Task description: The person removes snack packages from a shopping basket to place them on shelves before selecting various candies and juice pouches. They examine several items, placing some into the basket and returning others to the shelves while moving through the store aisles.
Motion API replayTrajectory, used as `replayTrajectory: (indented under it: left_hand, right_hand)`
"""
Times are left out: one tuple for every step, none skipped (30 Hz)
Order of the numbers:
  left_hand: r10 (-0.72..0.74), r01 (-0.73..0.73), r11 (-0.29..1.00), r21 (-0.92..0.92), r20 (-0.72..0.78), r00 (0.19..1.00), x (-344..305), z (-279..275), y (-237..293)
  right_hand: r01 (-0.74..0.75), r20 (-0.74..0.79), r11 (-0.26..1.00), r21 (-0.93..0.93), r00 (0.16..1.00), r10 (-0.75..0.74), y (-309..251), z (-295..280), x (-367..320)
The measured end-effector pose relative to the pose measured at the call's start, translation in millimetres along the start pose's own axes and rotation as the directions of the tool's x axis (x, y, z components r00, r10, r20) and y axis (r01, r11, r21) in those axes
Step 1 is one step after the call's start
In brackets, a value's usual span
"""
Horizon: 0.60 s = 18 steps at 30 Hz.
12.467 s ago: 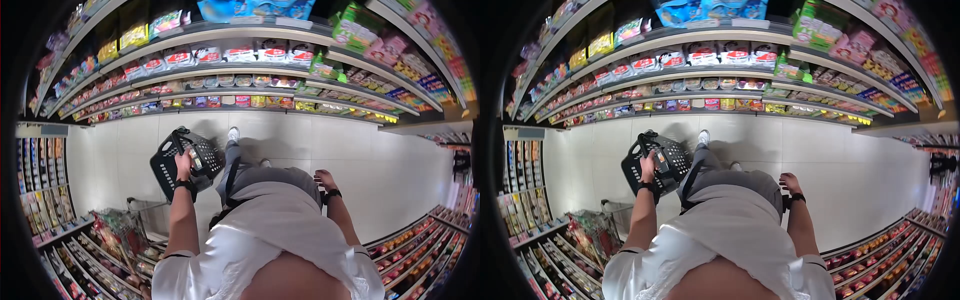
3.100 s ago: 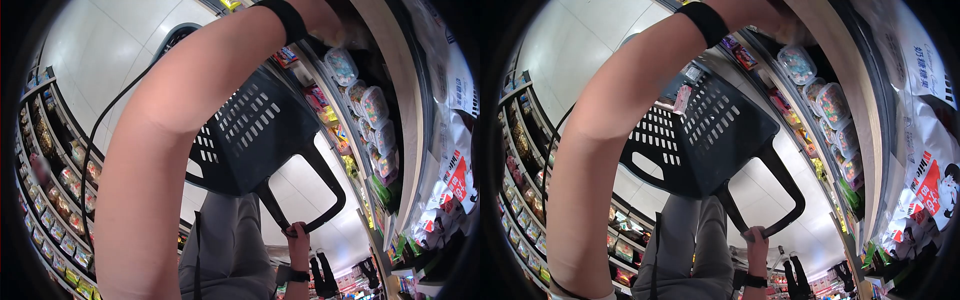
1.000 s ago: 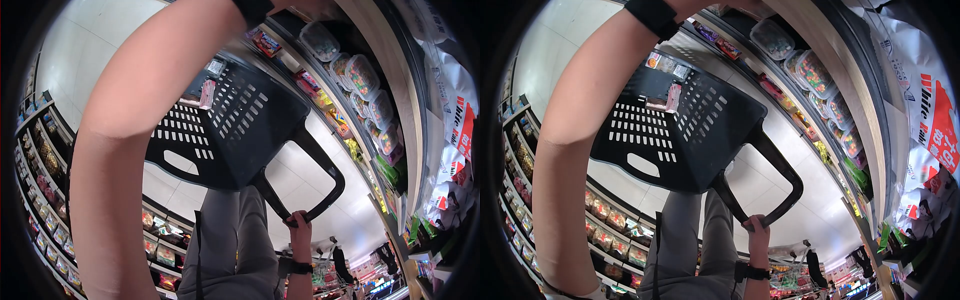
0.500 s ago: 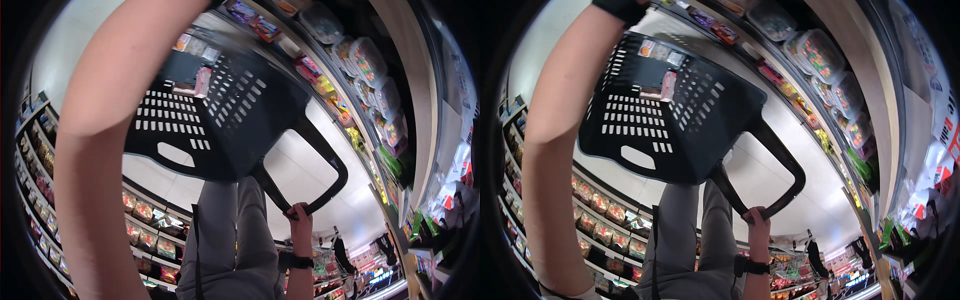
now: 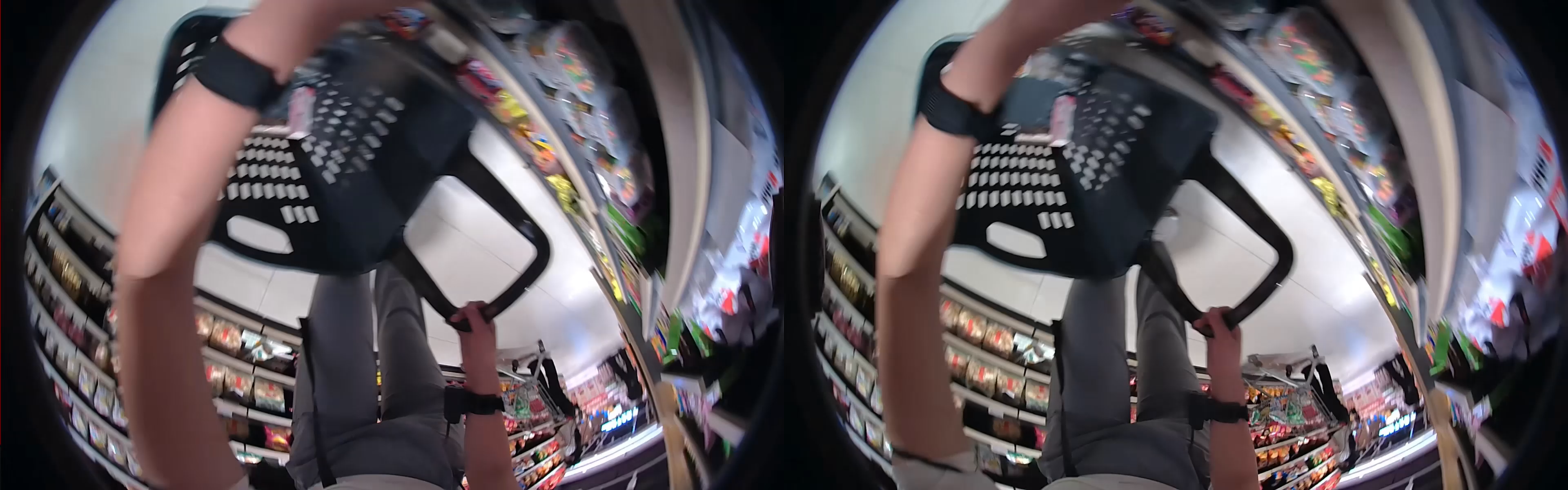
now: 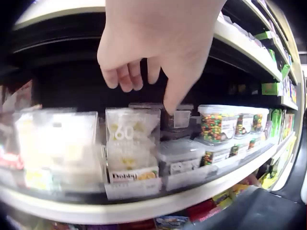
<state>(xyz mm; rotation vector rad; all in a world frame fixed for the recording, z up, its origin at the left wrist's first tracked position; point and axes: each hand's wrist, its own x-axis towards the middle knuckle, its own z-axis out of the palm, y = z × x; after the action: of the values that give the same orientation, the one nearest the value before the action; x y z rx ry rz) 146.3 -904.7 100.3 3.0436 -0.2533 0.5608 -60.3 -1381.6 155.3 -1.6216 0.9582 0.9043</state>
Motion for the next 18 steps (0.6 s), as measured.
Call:
replayTrajectory:
  left_hand:
    - [-0.189,0.173,0.954,-0.244,-0.043,0.981,-17.8,-22.6,11.9]
    - [-0.386,0.318,0.823,-0.470,-0.052,0.921,-37.9,-38.1,19.2]
    - [-0.496,0.430,0.733,-0.528,0.018,0.868,-74.0,-38.5,22.6]
    - [-0.600,0.503,0.728,-0.467,-0.077,0.796,-104.7,-36.4,24.8]
    - [-0.678,0.567,0.710,-0.419,-0.188,0.710,-131.8,-33.8,26.9]
    - [-0.828,0.698,0.498,-0.515,-0.045,0.558,-160.4,-34.3,28.6]
    - [-0.919,0.780,0.246,-0.575,0.116,0.376,-190.7,-33.4,29.4]
    - [-0.957,0.792,0.081,-0.605,0.176,0.232,-220.0,-24.1,26.6]
    - [-0.966,0.775,-0.090,-0.626,0.244,0.085,-249.7,-10.7,21.5]
    - [-0.938,0.743,-0.260,-0.617,0.345,-0.042,-286.9,10.3,15.7]
    - [-0.883,0.685,-0.422,-0.593,0.441,-0.162,-311.6,27.4,10.3]
    - [-0.797,0.573,-0.596,-0.563,0.505,-0.332,-310.5,35.9,11.8]
    - [-0.794,0.692,-0.573,-0.440,0.508,-0.335,-367.5,86.6,5.2]
    - [-0.815,0.830,-0.471,-0.298,0.507,-0.280,-383.3,108.4,9.3]
    - [-0.826,0.928,-0.343,-0.143,0.516,-0.226,-393.6,126.3,14.6]
    - [-0.812,0.981,-0.189,-0.048,0.570,-0.129,-404.3,147.3,18.2]
    - [-0.776,0.999,-0.023,0.035,0.629,-0.040,-414.4,171.1,21.8]
    - [-0.747,0.994,0.051,0.100,0.664,-0.028,-425.2,203.7,30.9]
  right_hand:
    - [0.021,-0.013,0.999,0.032,1.000,-0.020,-0.8,1.1,-2.0]
    - [0.025,-0.056,0.999,-0.028,0.998,-0.026,-6.5,8.7,-7.2]
    - [0.034,-0.104,0.995,-0.091,0.994,-0.043,-11.4,14.7,-12.0]
    - [0.070,-0.067,0.992,-0.107,0.995,-0.077,-10.3,13.5,-13.2]
    - [0.113,-0.038,0.987,-0.118,0.992,-0.118,-9.3,13.4,-14.6]
    - [0.164,-0.009,0.953,-0.254,0.985,-0.172,-18.4,21.6,-24.3]
    - [0.138,-0.021,0.978,-0.156,0.989,-0.144,-22.7,23.4,-27.8]
    - [0.125,-0.020,0.983,-0.138,0.991,-0.129,-24.4,22.1,-31.1]
    - [0.112,-0.021,0.986,-0.122,0.993,-0.115,-26.2,19.7,-36.8]
    - [0.113,-0.020,0.985,-0.132,0.993,-0.116,-28.7,17.3,-42.6]
    - [0.133,0.011,0.978,-0.162,0.991,-0.133,-31.9,15.9,-47.1]
    - [0.158,0.044,0.969,-0.191,0.987,-0.152,-35.5,16.9,-51.9]
    - [0.118,-0.008,0.976,-0.184,0.993,-0.122,-39.7,21.1,-60.6]
    - [0.140,0.007,0.976,-0.169,0.990,-0.141,-40.6,21.1,-65.4]
    - [0.160,0.023,0.975,-0.156,0.987,-0.158,-39.7,18.3,-68.7]
    - [0.216,0.077,0.961,-0.171,0.976,-0.206,-36.8,10.4,-68.3]
    - [0.204,0.053,0.956,-0.213,0.979,-0.197,-45.8,23.0,-75.8]
    - [0.216,0.038,0.945,-0.244,0.976,-0.214,-45.5,21.4,-77.0]
